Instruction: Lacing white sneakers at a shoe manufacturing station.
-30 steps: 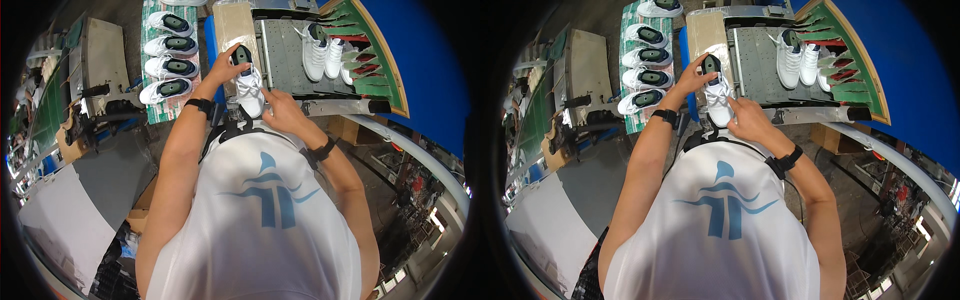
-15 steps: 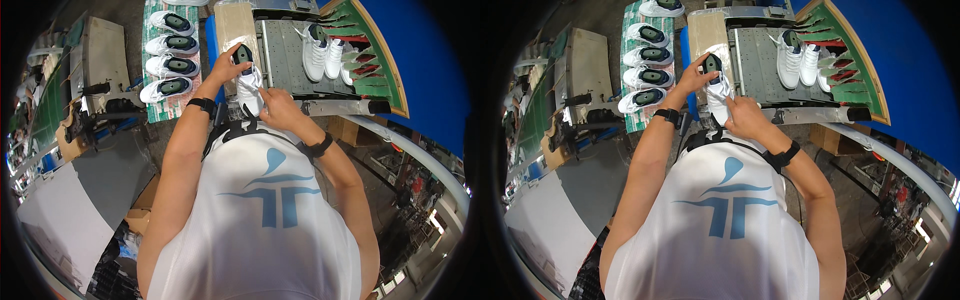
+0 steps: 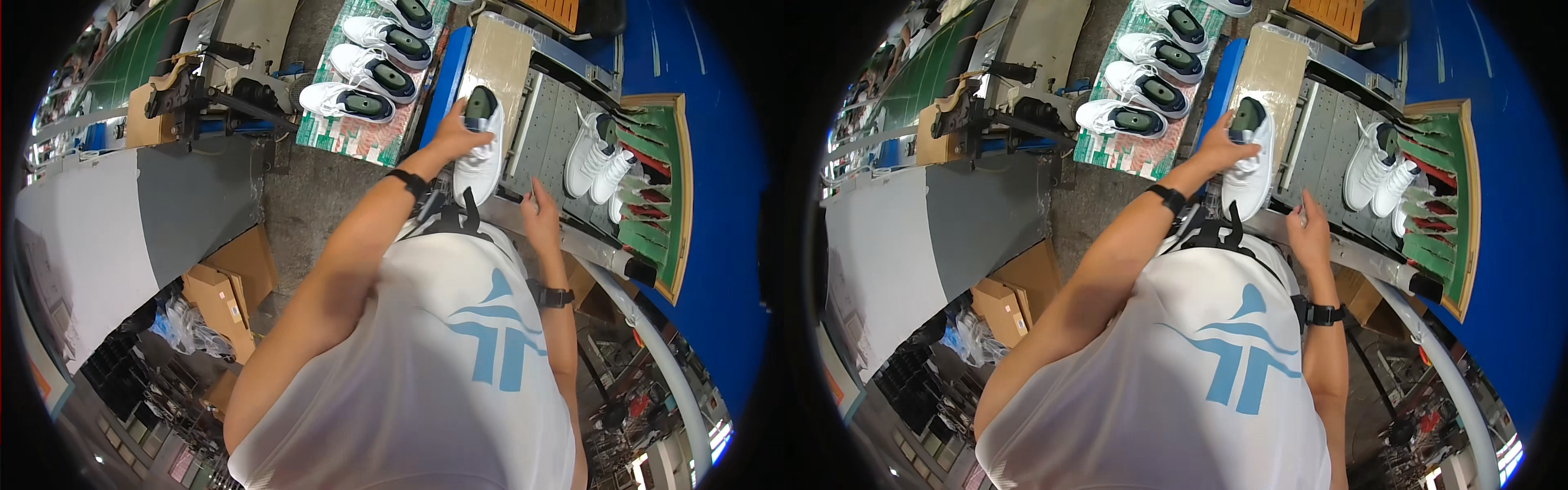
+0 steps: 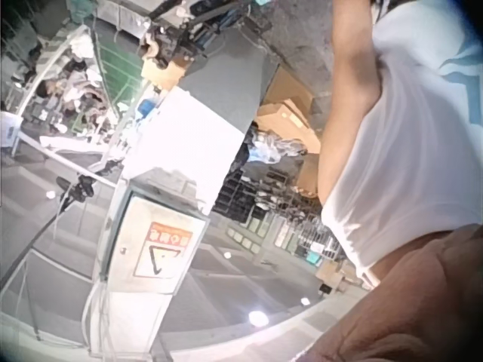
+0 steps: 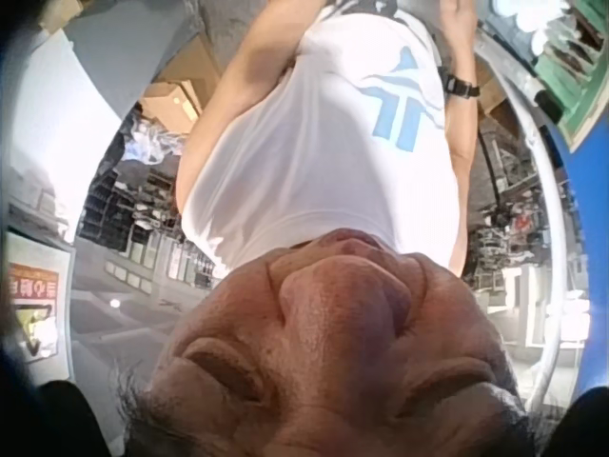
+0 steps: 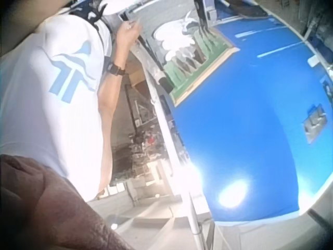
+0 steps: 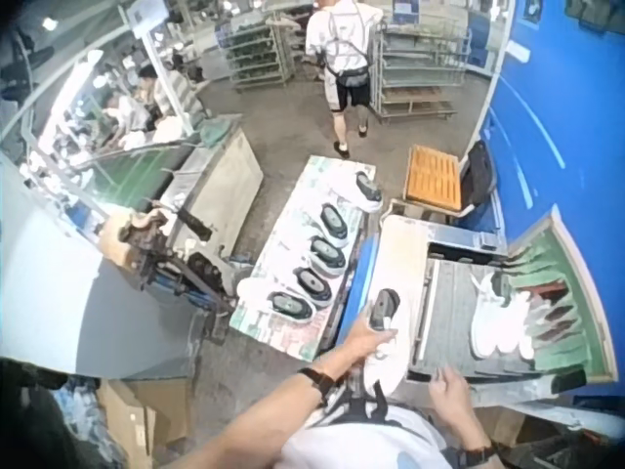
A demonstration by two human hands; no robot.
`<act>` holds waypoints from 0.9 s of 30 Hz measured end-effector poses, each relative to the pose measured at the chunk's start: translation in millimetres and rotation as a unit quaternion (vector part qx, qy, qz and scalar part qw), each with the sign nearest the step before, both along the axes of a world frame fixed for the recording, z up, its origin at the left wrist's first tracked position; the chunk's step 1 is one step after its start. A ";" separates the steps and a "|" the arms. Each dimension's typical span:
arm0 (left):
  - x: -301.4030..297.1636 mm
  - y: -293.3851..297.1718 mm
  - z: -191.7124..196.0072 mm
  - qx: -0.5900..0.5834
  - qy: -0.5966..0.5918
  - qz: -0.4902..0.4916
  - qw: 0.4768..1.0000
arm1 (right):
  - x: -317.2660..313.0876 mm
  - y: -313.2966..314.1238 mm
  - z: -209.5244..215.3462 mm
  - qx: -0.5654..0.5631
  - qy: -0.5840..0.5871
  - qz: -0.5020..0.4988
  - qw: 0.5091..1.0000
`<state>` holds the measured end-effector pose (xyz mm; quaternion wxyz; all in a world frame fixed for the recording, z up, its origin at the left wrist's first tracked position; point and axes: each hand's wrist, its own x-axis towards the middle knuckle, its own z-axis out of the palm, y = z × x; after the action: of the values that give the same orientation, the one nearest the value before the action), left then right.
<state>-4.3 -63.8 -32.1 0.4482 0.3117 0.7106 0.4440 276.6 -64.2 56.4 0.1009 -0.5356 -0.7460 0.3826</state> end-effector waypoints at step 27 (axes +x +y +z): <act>-190.4 -139.9 15.0 0.016 0.453 -0.239 0.859 | 41.2 -9.4 -65.5 -0.099 0.015 -0.073 0.992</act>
<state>-194.6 -203.7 -17.1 0.1644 0.6461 0.7312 0.1444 317.8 -73.6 -9.1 0.0865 -0.5902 -0.6617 0.4541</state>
